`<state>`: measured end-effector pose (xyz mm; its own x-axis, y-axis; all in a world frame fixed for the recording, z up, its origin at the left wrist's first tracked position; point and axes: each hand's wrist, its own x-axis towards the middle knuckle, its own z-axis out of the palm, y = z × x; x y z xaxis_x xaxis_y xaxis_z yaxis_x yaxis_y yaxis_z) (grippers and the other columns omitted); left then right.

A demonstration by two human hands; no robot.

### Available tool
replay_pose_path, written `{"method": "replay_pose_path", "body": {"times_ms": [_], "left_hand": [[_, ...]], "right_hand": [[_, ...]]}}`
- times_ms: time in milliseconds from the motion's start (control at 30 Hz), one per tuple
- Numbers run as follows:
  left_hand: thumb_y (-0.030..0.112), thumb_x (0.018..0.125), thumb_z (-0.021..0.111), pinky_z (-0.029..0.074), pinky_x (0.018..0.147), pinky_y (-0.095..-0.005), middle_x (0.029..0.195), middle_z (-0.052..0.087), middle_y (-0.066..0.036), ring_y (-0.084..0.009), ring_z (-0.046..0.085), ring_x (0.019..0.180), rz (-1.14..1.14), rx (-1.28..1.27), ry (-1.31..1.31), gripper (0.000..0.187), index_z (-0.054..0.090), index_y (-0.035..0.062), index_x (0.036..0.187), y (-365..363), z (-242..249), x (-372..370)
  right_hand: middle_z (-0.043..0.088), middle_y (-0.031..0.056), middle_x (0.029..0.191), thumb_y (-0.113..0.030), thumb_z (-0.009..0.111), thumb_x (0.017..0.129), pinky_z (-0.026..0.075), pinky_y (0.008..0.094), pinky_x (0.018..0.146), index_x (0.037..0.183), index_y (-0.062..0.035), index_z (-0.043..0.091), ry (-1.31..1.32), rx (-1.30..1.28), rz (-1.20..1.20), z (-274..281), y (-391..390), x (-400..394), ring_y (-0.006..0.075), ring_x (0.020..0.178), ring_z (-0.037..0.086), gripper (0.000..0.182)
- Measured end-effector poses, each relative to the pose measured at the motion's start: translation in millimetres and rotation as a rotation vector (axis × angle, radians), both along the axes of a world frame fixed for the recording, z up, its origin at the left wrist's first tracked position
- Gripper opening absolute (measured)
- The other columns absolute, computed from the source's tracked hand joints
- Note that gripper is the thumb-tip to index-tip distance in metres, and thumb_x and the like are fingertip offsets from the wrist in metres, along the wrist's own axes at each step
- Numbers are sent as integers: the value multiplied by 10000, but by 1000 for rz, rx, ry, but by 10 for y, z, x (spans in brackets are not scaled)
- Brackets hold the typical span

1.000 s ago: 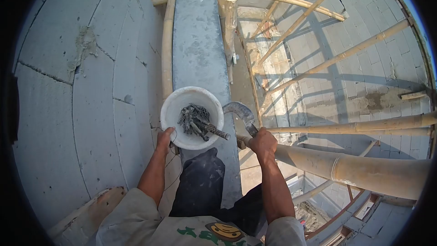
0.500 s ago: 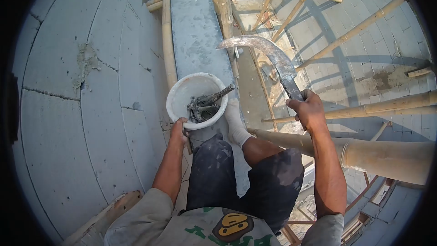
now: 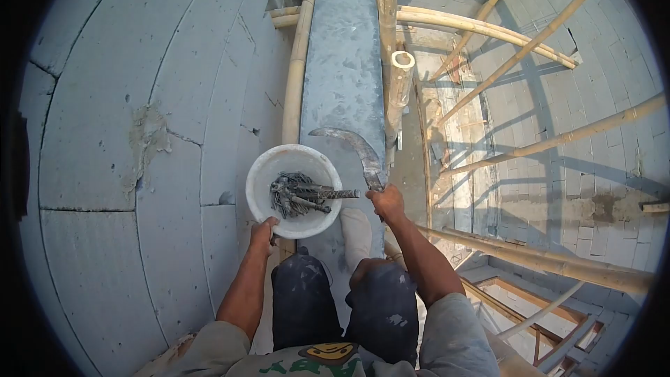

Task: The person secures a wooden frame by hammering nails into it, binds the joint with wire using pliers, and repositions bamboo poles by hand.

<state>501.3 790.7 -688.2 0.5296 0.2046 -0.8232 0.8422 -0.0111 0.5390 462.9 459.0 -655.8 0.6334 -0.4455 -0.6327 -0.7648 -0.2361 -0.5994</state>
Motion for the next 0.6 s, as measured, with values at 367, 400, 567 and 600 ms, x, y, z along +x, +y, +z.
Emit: {"method": "replay_pose_path", "body": {"times_ms": [367, 400, 567, 600], "left_hand": [[193, 694, 713, 362, 399, -290, 760, 584, -59, -169, 518, 524, 117, 215, 119, 358, 600, -4, 971, -34, -17, -2], [190, 694, 713, 370, 408, -294, 766, 587, -61, -171, 526, 537, 118, 212, 115, 359, 601, -2, 975, -35, -6, -6], [103, 704, 689, 479, 508, -330, 877, 633, -117, -215, 618, 666, 123, 166, 158, 372, 594, -55, 1027, -142, 190, 181], [116, 695, 694, 447, 480, -325, 847, 625, -106, -204, 598, 629, 124, 159, 161, 363, 598, -36, 1010, -177, 230, 250]], "right_hand": [[609, 316, 931, -281, 670, 744, 490, 452, 804, 971, 82, 543, -148, -217, -57, -828, 33, 1566, 424, 938, 603, 447], [605, 313, 946, -285, 668, 753, 489, 453, 815, 989, 77, 537, -164, -287, 12, -948, 18, 1597, 422, 955, 596, 452], [604, 276, 988, -283, 653, 779, 487, 453, 835, 1018, 47, 579, -127, -273, 265, -820, -106, 1224, 408, 963, 590, 414], [613, 263, 992, -279, 652, 778, 485, 449, 840, 1016, 43, 597, -127, -190, 316, -692, -180, 1070, 404, 962, 593, 404]]}}
